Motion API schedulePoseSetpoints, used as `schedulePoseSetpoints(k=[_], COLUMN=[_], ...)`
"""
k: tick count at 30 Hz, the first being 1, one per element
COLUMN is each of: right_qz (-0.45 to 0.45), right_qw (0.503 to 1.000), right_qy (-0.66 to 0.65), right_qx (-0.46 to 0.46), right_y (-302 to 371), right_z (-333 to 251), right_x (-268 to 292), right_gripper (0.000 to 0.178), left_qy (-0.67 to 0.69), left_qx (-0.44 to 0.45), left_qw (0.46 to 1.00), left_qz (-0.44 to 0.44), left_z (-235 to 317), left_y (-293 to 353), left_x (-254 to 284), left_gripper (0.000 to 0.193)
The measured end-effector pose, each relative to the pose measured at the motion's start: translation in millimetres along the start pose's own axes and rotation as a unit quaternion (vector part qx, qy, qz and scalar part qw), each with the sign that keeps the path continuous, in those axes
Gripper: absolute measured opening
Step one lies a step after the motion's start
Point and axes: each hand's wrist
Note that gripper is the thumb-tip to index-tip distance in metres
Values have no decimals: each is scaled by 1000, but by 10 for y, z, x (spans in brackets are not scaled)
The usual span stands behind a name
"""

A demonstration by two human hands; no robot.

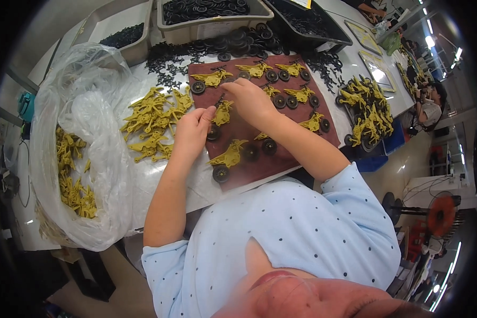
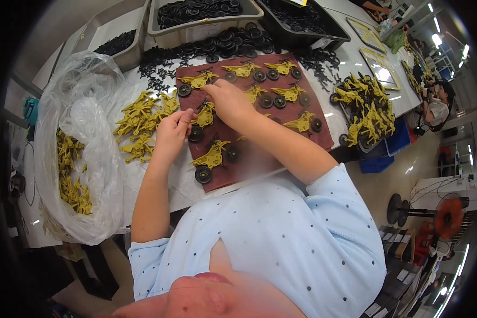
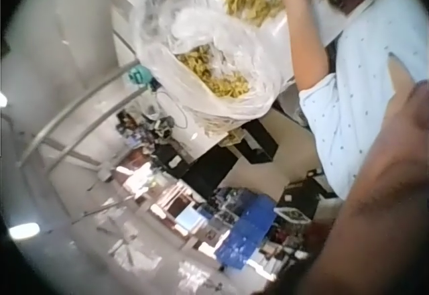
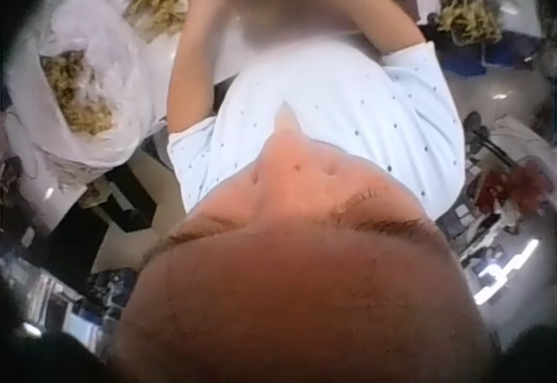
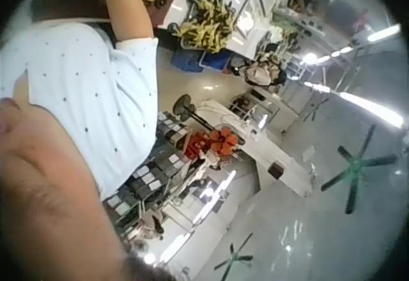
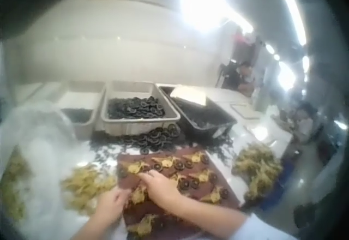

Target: The person assembles small yellow toy motorcycle parts and black wheels by hand on a work surface.

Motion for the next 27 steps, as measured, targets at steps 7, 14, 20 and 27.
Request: schedulePoseSetpoints(k=[7,14,20,27], right_qz=[-68,-59,-140,-120], right_qw=[980,965,821,800], right_qy=[-186,-251,-528,-543], right_qx=[14,43,-166,-223], right_y=[285,315,297,289], right_z=[-406,-258,-253,-56], right_x=[81,70,216,216], right_gripper=[26,23,19,13], left_qy=[564,551,593,339], left_qx=[261,235,274,185], left_qw=[770,787,746,920], left_qz=[-145,-146,-125,-71], left_z=[196,208,186,25], left_y=[23,36,20,-6], left_x=[78,14,-48,30], left_gripper=[59,56,42,26])
Point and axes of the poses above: each hand's wrist, its own y-axis away from the middle knuckle, its own x-axis out of the back of the hand, z = x × y, and after that the axes turned 2 degrees about -x, right-handed
